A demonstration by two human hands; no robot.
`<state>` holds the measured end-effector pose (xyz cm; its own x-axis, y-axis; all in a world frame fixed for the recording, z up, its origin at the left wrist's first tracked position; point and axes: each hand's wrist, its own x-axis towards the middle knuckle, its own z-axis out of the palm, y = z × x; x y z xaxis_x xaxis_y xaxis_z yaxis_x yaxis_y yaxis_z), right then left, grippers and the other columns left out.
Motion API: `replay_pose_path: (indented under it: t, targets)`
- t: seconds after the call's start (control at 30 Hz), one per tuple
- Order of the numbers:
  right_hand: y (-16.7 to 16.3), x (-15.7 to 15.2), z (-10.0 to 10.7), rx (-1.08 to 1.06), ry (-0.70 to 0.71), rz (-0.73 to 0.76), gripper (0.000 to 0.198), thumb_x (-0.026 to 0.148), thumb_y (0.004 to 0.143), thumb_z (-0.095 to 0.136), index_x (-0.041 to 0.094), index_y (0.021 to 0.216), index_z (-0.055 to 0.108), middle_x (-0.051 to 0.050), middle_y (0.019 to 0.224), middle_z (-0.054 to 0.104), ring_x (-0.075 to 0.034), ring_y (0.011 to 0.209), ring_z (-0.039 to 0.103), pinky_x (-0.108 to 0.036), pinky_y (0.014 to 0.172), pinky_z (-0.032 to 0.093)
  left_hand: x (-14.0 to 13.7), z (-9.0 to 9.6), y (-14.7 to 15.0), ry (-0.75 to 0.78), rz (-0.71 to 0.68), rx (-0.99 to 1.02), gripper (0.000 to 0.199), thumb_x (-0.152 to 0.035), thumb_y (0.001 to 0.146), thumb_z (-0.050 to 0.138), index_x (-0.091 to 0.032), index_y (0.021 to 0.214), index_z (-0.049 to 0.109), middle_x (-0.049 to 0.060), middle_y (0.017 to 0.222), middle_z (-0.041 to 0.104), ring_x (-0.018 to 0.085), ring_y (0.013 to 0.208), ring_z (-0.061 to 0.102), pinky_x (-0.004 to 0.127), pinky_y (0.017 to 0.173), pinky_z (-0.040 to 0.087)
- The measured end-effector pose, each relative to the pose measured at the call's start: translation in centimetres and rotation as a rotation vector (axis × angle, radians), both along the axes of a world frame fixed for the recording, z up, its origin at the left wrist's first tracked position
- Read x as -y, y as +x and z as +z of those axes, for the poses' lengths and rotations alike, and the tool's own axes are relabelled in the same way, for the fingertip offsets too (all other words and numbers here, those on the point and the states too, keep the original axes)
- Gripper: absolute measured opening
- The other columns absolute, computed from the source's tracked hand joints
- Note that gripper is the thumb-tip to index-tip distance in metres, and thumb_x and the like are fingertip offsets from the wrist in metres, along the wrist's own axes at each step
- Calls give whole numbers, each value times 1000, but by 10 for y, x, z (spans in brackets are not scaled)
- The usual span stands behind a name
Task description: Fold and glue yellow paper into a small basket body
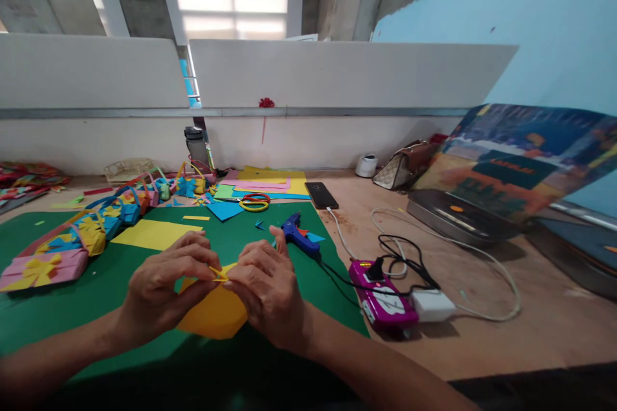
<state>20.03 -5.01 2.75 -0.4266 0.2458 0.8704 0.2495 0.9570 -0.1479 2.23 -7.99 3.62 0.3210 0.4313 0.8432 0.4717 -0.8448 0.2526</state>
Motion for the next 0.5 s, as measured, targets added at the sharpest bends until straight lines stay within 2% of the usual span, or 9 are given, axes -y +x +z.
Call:
replay_pose_path:
  t: [0.17,0.5]
  targets:
    - [0,0,0,-8,-31,-2,9,13,82,55,20,79,55,1,71,60,-15,77,59,-44,93,31,2,0,0,-54,-3,61,9,-13,79,59,-18,72,56,1,71,66,13,67,61,38,86,44]
    - [-1,-1,-1,-32,-130,27,10,13,81,57,21,75,55,2,68,59,-14,73,58,-41,87,37,2,-1,-1,25,-3,48,11,-7,77,60,-17,72,57,2,73,66,14,70,60,39,86,44]
